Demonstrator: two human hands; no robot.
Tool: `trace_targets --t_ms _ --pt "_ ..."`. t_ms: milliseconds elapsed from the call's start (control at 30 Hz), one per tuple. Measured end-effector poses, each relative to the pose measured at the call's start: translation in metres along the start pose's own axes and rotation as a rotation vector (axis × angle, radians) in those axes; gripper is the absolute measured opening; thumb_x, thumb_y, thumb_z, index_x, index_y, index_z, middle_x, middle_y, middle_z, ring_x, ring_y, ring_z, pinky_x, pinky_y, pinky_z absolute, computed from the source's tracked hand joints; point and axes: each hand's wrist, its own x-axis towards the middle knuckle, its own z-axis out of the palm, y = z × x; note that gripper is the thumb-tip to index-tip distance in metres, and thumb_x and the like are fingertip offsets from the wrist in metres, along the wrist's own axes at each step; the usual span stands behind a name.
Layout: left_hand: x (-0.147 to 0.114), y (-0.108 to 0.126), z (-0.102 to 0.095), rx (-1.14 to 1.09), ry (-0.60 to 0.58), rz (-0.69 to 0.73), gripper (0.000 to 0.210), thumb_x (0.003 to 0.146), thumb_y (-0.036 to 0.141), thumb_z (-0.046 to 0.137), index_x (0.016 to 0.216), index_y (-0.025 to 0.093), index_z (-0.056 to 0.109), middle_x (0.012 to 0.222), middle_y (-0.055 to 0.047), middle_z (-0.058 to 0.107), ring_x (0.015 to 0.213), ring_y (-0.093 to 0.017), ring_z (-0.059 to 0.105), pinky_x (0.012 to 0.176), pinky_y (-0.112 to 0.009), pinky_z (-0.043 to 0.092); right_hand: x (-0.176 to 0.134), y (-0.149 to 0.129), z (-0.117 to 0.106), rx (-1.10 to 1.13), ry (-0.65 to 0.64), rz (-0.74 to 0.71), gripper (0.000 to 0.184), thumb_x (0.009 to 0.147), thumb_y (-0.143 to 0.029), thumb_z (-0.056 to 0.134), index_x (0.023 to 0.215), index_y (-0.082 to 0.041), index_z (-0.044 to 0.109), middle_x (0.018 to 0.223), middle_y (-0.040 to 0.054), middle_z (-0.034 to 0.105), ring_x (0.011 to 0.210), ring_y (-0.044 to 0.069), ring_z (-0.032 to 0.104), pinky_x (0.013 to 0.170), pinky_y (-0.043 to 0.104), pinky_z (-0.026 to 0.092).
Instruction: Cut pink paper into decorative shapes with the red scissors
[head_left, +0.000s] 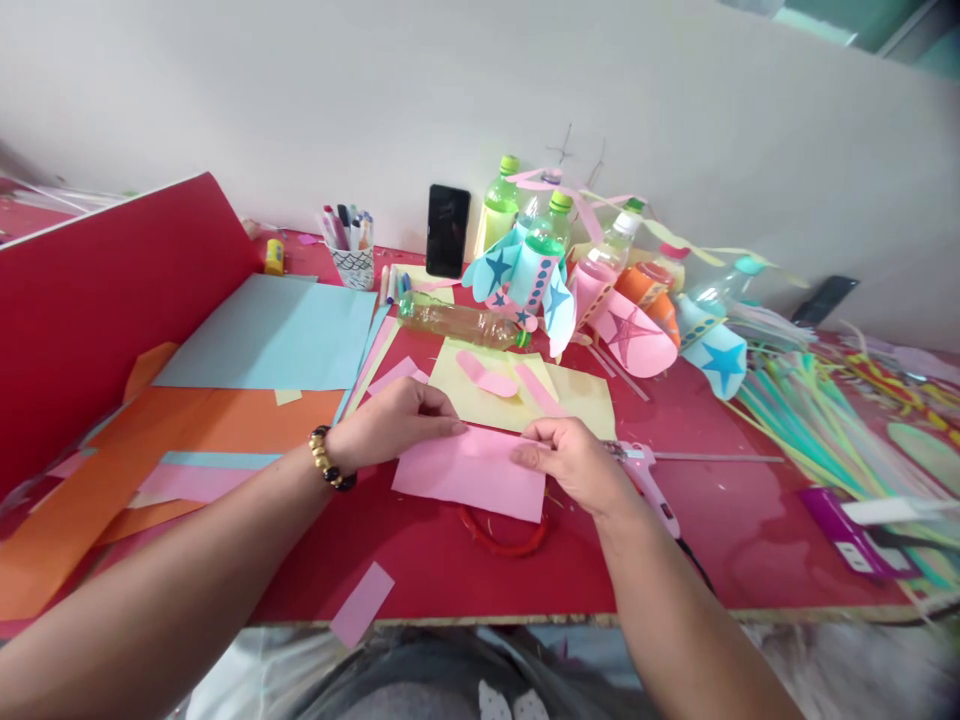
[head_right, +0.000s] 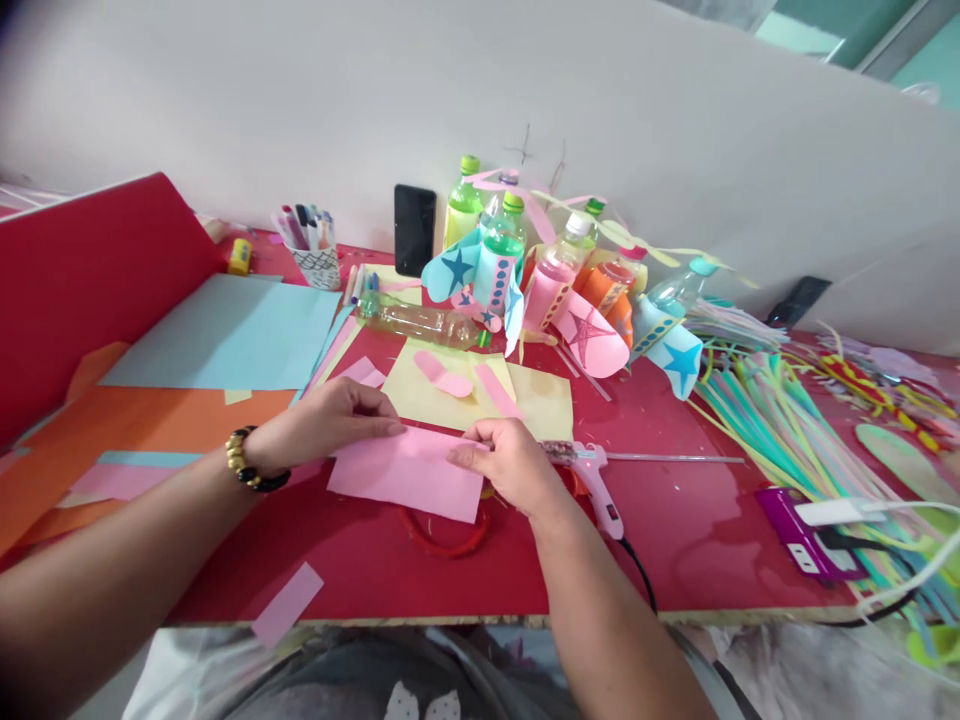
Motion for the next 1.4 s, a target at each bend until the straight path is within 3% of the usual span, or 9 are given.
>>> trace_targets --t_ms 200,700,833,1000,1233,1400 --pt "0.001 0.003 -0.004 -0.032 0.014 -0.025 0.03 0.074 0.043 0.063 0.068 0.014 0.065 0.054 0.003 0.049 0.047 -0.006 0.036 0.041 -0.019 0.028 0.001 0.001 -0.002 0.032 0.095 -0.09 0.028 0.077 -0.038 0.066 0.063 -0.016 0.058 0.056 -0.0049 0.045 0.053 0.01 0.038 0.051 0.024 0.028" --pt "0.002 -0.001 -0.007 0.026 -0.094 0.045 0.033 0.079 0.038 0.055 0.057 0.014 0.052 0.049 0.006 0.033 0.045 -0.005 0.028 0.041 -0.02 0.023 0.0 -0.001 -0.001 0.022 0.09 -0.125 0.033 0.078 -0.033 0.064 0.054 -0.017 0.049 0.052 -0.0065 0.031 0.051 0.009 0.027 0.049 0.025 0.021" --pt "0.003 -0.002 -0.006 0.106 -0.043 0.083 0.029 0.079 0.038 0.057 0.062 0.014 0.061 0.053 0.004 0.047 0.047 -0.006 0.038 0.044 -0.019 0.03 0.0 -0.002 0.003 0.042 0.09 -0.157 0.034 0.078 -0.031 0.065 0.052 -0.017 0.047 0.052 -0.0066 0.031 0.051 0.009 0.028 0.048 0.025 0.021" --pt "0.0 0.001 0.002 0.193 -0.016 0.205 0.023 0.079 0.038 0.06 0.079 0.017 0.071 0.071 0.0 0.068 0.063 -0.011 0.057 0.057 -0.019 0.039 -0.001 -0.007 0.011 0.042 0.073 -0.127 0.033 0.077 -0.033 0.065 0.053 -0.016 0.051 0.051 -0.0064 0.034 0.049 0.008 0.029 0.046 0.024 0.023" --pt "-0.007 0.011 0.023 0.277 0.004 0.277 0.023 0.083 0.035 0.056 0.083 0.019 0.073 0.077 -0.002 0.07 0.067 -0.012 0.058 0.061 -0.021 0.039 -0.003 -0.012 0.028 -0.047 0.022 -0.169 0.03 0.08 -0.037 0.062 0.061 -0.015 0.062 0.053 -0.0039 0.041 0.052 0.01 0.036 0.047 0.023 0.028" --pt "-0.003 0.008 0.018 0.18 -0.021 0.172 0.023 0.078 0.036 0.061 0.073 0.018 0.073 0.067 -0.002 0.068 0.059 -0.012 0.056 0.055 -0.021 0.038 -0.006 -0.013 0.024 -0.102 0.06 -0.21 0.03 0.081 -0.037 0.062 0.06 -0.016 0.062 0.054 -0.0027 0.042 0.053 0.011 0.038 0.049 0.024 0.03"
